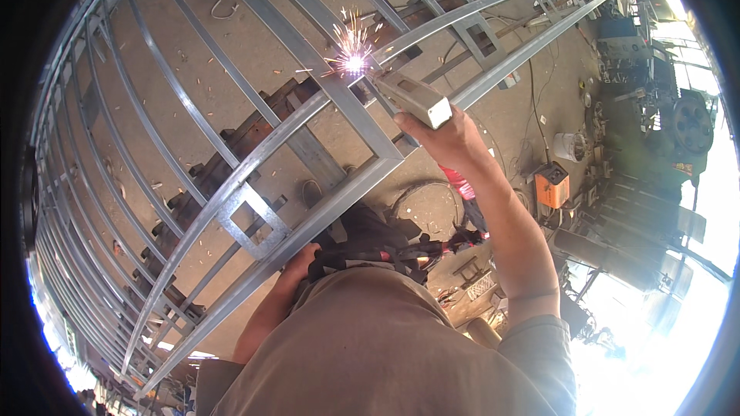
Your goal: The person welds joints on a large metal frame using a handheld welding torch. They move along the structure, applying welds at multiple intersections while sparks fly. The person adjusts position and repositions the torch to reach different sections of the frame.
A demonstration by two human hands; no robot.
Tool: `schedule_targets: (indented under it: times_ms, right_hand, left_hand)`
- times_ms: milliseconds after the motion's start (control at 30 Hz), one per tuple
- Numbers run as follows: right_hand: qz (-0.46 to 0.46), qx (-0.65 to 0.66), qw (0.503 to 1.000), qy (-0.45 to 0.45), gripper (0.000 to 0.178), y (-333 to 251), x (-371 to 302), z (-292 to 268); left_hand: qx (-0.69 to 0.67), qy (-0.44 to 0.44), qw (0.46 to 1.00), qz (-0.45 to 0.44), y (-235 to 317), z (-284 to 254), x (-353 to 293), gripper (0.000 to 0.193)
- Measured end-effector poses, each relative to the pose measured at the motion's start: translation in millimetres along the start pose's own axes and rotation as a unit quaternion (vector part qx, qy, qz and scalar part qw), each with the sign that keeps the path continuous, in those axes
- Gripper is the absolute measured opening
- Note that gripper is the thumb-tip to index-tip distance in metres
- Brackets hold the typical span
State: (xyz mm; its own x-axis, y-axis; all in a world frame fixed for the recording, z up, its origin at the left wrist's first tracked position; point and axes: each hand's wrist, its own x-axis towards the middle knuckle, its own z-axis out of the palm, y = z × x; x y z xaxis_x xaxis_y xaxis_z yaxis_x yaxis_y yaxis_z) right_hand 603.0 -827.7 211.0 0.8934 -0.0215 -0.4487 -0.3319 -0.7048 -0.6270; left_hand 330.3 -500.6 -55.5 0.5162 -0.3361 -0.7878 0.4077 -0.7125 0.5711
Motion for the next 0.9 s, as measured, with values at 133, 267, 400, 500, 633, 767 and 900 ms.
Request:
schedule_targets:
  times_ms: [133,267,400,500,633,767,900]
  right_hand:
    - [-0.007,0.002,1.000,0.007,0.046,0.2,-3.1,-0.6]
    - [0.004,0.006,1.000,-0.002,0.044,0.9,-3.9,-1.8]
    - [-0.018,0.004,1.000,0.007,0.043,2.0,-6.3,-1.7]
    - [-0.019,0.013,1.000,0.009,0.041,2.8,-8.3,-0.8]
    - [-0.009,0.020,1.000,0.005,0.040,3.6,-9.7,-0.7]
    - [-0.024,0.013,1.000,0.013,0.041,4.9,-12.2,-0.7]
    - [-0.021,0.010,1.000,0.015,0.041,5.9,-13.6,-0.2]
  left_hand:
    - [-0.013,0.007,1.000,0.001,-1.6,1.8,0.6,0.045]
    - [-0.002,0.011,1.000,0.010,-4.5,4.7,2.6,0.049]
    - [0.005,0.006,1.000,-0.004,-1.3,2.3,1.4,0.048]
    - [-0.008,0.002,1.000,0.004,4.0,-2.2,-1.9,0.046]
    - [0.002,0.043,0.998,0.054,8.5,-3.6,-7.6,0.039]
    - [-0.011,0.034,0.998,0.053,8.0,-4.9,-7.0,0.040]
    - [-0.010,0.021,0.999,0.045,9.2,-7.0,-7.8,0.040]
